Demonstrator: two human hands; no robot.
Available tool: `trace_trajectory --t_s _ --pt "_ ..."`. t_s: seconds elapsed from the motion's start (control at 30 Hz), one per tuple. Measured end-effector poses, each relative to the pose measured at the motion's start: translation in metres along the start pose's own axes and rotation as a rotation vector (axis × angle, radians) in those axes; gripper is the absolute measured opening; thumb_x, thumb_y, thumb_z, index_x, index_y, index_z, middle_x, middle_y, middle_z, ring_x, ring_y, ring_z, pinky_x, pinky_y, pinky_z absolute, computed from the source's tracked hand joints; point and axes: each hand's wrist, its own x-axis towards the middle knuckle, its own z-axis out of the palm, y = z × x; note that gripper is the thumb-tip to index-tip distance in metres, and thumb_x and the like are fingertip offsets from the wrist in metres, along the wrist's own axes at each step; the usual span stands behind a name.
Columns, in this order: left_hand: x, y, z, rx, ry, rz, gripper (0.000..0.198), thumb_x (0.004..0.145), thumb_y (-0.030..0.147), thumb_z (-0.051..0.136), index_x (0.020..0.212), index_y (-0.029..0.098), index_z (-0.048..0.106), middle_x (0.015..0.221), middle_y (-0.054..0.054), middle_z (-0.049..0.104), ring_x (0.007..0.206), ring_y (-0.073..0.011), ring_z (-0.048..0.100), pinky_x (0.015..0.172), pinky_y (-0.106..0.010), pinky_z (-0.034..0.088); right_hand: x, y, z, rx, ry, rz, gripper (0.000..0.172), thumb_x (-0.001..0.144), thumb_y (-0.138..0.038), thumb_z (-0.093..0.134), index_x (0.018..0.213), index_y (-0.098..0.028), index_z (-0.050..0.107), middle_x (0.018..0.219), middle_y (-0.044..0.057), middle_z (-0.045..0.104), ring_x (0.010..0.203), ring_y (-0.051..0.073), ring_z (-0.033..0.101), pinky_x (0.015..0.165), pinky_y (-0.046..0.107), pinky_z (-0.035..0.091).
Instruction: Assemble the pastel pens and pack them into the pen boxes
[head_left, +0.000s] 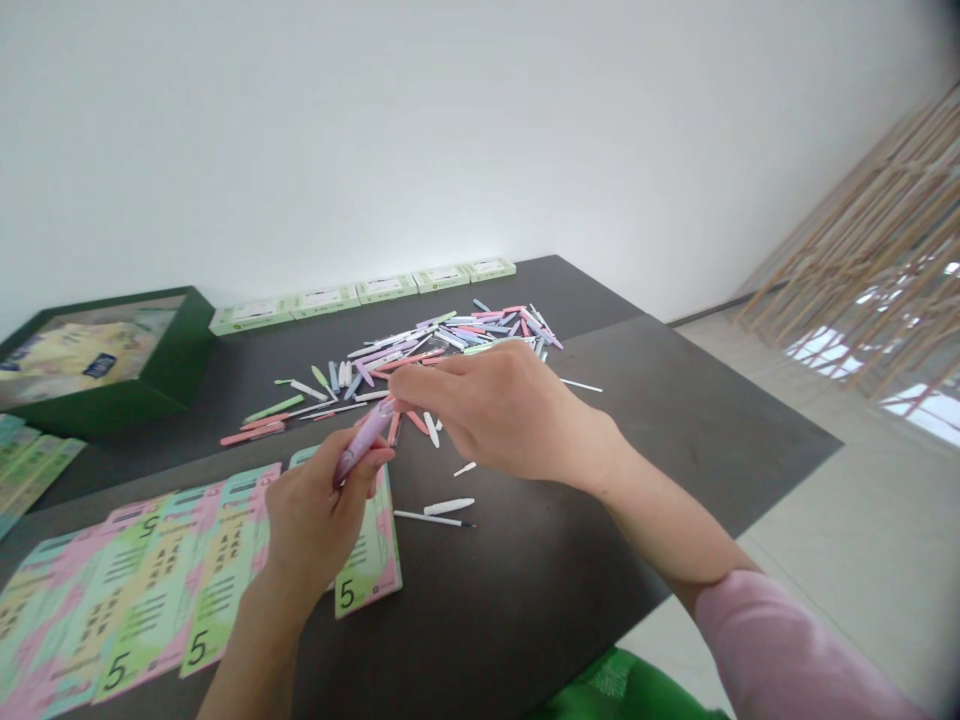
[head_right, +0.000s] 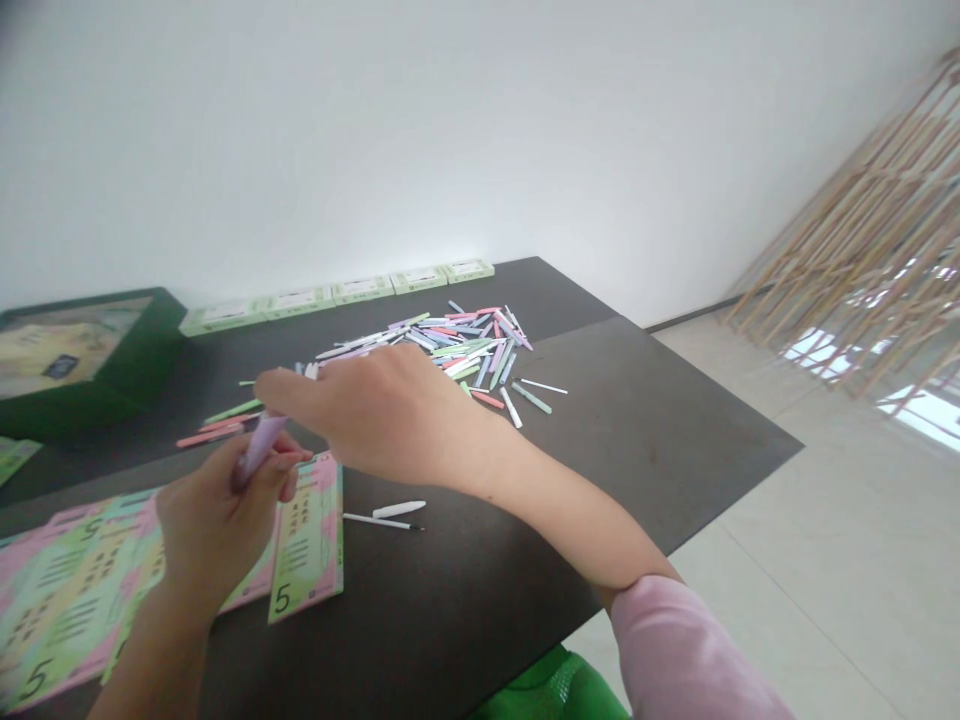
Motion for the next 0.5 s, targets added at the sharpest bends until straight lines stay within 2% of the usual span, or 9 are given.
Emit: trace_trajectory --t_s 0.17,0.37,0.5 --pt "-0.001 -0.004 0.0 0.033 0.016 0.036 0.016 0.084 0.026 0.051 0.082 0.022 0.067 0.044 0.009 0.051 0.037 -0.0068 0.046 0.047 -0.019 0.032 0.0 0.001 0.0 -0.02 -0.017 0.004 0.026 0.083 -0.008 0.041 0.096 -0.02 0.06 0.065 -0.002 0.056 0.053 0.009 0.038 0.051 0.025 0.016" --pt "0.0 0.0 -0.001 0.04 0.018 0.054 0.019 0.084 0.03 0.05 0.079 0.023 0.067 0.044 0.008 0.052 0.038 -0.0091 0.048 0.047 -0.02 0.032 -0.003 -0.006 -0.006 -0.059 -0.041 0.003 0.023 0.09 -0.014 0.04 0.094 -0.02 0.061 0.058 -0.003 0.048 0.048 0.009 0.028 0.051 0.027 0.015" --pt "0.001 0.001 -0.001 0.039 0.024 0.1 0.019 0.084 0.033 0.052 0.076 0.024 0.066 0.042 0.007 0.046 0.038 -0.0112 0.046 0.047 -0.022 0.032 -0.006 -0.008 -0.012 0.0 -0.045 0.022 0.024 0.091 -0.014 0.04 0.099 -0.022 0.062 0.057 -0.002 0.051 0.05 0.011 0.035 0.051 0.028 0.017"
